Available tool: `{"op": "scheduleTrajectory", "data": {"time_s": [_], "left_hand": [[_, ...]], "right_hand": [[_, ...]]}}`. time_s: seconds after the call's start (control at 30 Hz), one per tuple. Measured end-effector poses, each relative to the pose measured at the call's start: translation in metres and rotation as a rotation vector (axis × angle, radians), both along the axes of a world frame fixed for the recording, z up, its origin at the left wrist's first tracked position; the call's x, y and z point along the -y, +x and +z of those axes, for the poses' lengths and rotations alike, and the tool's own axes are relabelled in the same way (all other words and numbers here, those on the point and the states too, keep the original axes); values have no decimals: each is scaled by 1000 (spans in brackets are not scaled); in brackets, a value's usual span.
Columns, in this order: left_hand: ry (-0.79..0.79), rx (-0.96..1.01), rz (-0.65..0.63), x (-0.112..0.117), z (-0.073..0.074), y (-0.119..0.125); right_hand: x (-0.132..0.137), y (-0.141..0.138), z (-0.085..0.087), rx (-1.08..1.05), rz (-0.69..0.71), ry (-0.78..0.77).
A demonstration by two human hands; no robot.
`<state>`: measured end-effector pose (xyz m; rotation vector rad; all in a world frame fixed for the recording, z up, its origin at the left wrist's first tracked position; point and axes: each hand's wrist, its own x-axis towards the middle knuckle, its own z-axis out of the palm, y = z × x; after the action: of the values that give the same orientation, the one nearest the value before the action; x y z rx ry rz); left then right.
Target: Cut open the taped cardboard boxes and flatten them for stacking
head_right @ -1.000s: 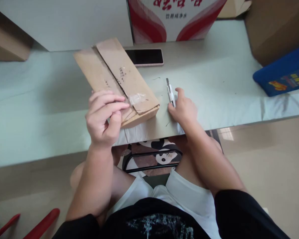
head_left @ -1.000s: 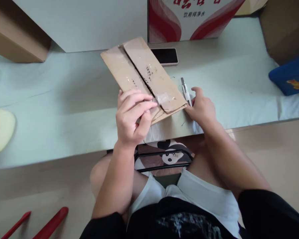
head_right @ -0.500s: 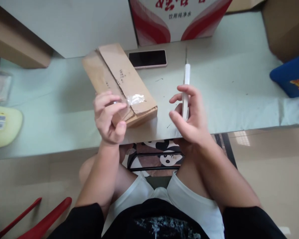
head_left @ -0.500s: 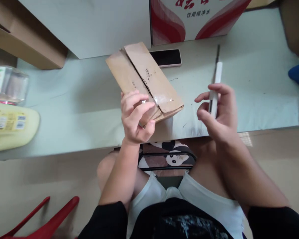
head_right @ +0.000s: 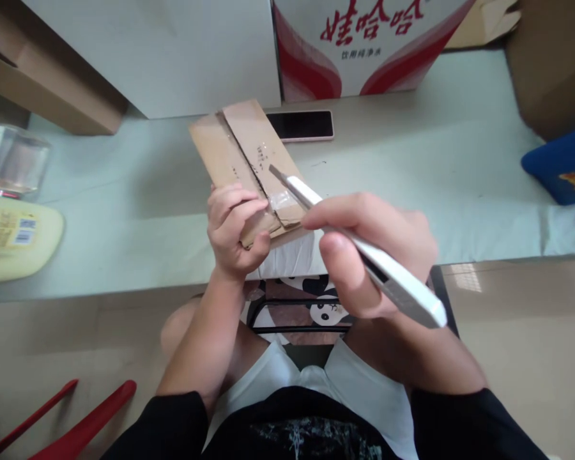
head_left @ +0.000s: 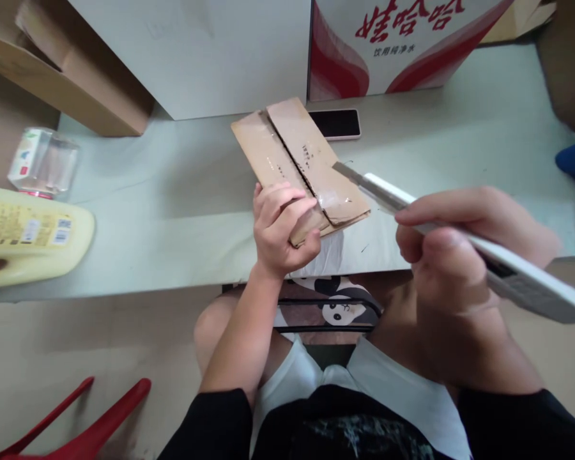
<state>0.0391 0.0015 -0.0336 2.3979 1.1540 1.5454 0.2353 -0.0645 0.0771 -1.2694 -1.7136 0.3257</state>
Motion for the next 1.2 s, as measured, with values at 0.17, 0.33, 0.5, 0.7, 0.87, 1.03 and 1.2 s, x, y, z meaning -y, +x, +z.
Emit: {"op": "scheduleTrajectory", "data": {"time_s": [0.17,0.33,0.5,0.7,0.87,1.03,1.2], "left_hand": [[49,16,25,1,1,2],[31,-10,53,4,3,4],[63,43,25,4,3,6],[27,64,-14,4,2,4],[9,31,-19,4,3,2],[29,12,3,4,5,2],[18,-23,30,5,5,2]], "right_hand": [[-8,-2,-38,10,79,121],[-11,-5,-46,43,133,151],[-8,-6,-50,-23,116,144],[-12,-13,-59,26,128,241],[-11,-19,-63,-20,73,188],[-7,-18,-58,-55,49,133],[-3,-13,-55,-79,58,72]]}}
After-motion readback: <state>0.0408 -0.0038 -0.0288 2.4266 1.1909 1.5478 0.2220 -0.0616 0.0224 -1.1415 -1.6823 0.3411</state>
